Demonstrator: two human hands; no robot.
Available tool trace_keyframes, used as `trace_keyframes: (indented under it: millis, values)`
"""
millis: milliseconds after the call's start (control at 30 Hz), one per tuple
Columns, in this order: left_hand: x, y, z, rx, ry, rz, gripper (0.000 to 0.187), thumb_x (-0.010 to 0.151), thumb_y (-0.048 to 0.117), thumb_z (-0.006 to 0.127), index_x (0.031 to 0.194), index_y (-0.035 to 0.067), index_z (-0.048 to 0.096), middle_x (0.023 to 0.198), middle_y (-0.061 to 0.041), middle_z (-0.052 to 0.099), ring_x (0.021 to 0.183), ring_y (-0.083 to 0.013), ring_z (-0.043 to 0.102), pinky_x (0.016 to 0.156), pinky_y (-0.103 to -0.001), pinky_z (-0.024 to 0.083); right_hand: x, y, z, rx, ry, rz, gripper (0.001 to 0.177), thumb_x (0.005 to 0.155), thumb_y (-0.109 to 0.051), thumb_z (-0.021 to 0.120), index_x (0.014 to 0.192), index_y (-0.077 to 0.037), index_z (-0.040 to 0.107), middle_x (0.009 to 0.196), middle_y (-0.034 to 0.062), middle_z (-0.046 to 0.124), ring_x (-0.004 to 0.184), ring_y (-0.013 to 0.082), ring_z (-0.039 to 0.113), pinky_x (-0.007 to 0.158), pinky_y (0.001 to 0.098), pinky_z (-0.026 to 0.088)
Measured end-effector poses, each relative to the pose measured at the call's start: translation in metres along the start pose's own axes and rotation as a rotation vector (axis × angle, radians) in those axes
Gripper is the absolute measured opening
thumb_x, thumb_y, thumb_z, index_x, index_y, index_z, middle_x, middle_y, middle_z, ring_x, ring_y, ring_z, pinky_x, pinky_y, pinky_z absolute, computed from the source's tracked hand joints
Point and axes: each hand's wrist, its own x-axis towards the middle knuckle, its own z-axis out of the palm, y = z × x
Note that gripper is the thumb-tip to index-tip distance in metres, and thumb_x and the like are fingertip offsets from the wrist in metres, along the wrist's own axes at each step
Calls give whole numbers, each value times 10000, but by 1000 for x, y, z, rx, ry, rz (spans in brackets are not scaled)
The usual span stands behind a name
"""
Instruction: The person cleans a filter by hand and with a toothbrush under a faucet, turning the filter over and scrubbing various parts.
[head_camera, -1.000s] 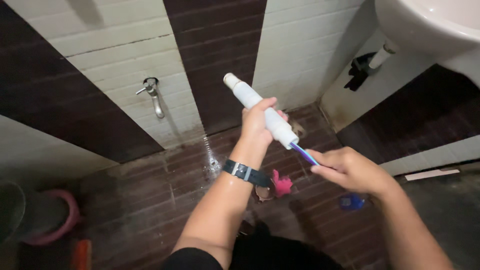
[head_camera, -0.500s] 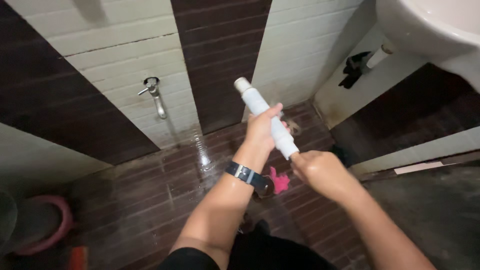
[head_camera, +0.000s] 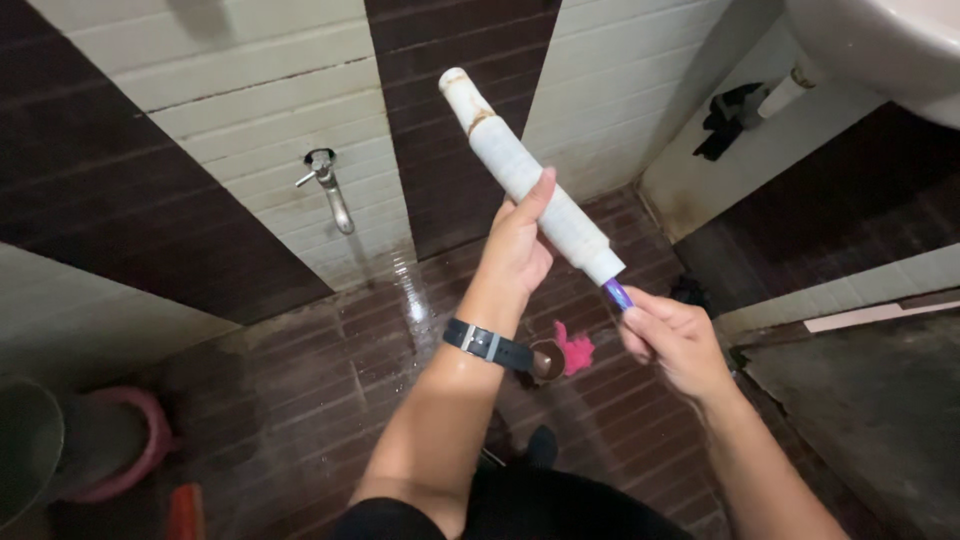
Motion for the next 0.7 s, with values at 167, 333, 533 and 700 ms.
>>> trace_keyframes:
  millis: [167, 333, 533, 700]
  values:
    - [1, 11, 6, -133, 180, -150, 412, 778, 153, 711, 1127, 41, 522, 1005, -101, 651, 884, -273, 693, 823, -522, 568, 6, -22, 38, -1009, 276, -656, 295, 992, -98, 641, 1282, -47, 661, 877, 71, 666, 807, 190, 625, 740, 356, 526]
    - [11, -10, -5, -216, 279, -163, 348, 885, 308, 788, 949, 93, 522, 806, -62, 545, 660, -209, 581, 636, -401, 530, 18, -16, 55, -1068, 114, -705, 203, 988, -161, 673, 1145, -32, 658, 943, 85, 700, 863, 208, 654, 772, 362, 541]
    - [21, 4, -18, -248, 238, -23, 230, 877, 176, 762, 874, 87, 551, 744, -47, 548, 634, -188, 590, 593, -362, 555, 18, -6, 19, -279, -35, -176, 286, 1023, -161, 617, 1236, 9, 704, 793, 4, 645, 699, 67, 569, 635, 235, 481]
    - [4, 11, 8, -19, 234, 84, 386, 805, 51, 692, 1128, 131, 498, 759, -58, 565, 592, -193, 600, 522, -395, 551, 26, 5, 3, 113, -62, 109, 362, 982, -126, 573, 1304, -1, 680, 687, 3, 538, 518, 45, 403, 439, 196, 312]
